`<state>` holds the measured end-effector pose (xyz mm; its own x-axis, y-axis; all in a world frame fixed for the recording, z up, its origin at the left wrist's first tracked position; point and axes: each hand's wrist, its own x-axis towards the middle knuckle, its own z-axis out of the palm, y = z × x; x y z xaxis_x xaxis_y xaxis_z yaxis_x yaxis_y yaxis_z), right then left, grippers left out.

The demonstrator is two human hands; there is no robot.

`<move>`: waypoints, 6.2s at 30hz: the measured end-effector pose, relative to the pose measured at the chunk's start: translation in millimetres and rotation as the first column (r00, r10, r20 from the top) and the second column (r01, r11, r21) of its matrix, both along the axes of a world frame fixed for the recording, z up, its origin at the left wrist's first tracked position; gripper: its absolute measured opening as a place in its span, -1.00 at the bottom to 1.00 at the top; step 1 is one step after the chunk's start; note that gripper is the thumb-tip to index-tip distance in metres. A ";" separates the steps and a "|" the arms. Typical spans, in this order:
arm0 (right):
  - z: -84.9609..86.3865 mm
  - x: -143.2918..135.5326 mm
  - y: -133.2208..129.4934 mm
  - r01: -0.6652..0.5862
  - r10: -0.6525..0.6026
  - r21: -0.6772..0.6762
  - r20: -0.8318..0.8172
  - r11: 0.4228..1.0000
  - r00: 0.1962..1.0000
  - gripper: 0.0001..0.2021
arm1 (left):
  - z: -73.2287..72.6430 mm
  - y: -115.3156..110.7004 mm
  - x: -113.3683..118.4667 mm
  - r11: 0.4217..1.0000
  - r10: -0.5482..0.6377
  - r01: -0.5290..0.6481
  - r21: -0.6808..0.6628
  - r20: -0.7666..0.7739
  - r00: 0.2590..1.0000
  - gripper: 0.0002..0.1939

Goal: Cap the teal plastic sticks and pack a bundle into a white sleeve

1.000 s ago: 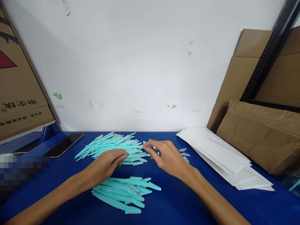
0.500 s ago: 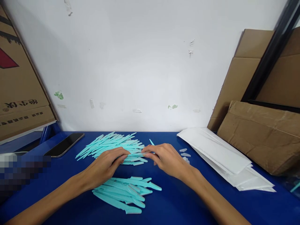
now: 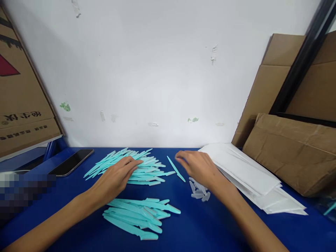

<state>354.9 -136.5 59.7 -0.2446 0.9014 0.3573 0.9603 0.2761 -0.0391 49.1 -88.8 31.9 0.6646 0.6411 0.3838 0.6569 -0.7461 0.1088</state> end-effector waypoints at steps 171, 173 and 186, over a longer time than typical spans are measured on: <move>-2.6 63.9 11.5 0.407 -0.382 -0.102 0.197 0.908 0.903 -0.80 | 33.9 -2.6 -27.2 0.894 0.021 -0.109 -0.435 -0.203 0.979 -0.86; -3.5 56.7 13.1 0.394 -0.374 -0.065 0.208 0.917 0.904 -0.80 | 35.8 0.8 -31.5 0.889 0.051 -0.157 -0.431 -0.246 0.968 -0.86; -10.6 15.0 11.0 0.155 -0.155 0.010 0.112 0.988 0.981 -0.77 | 38.3 -13.8 -24.1 0.894 0.000 -0.109 -0.435 -0.244 0.970 -0.83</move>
<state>369.9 -125.5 49.1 -0.1404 0.9310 0.3369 0.9898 0.1233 0.0716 25.0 -102.6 70.2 0.6580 0.7452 -0.1080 0.7424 -0.6180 0.2587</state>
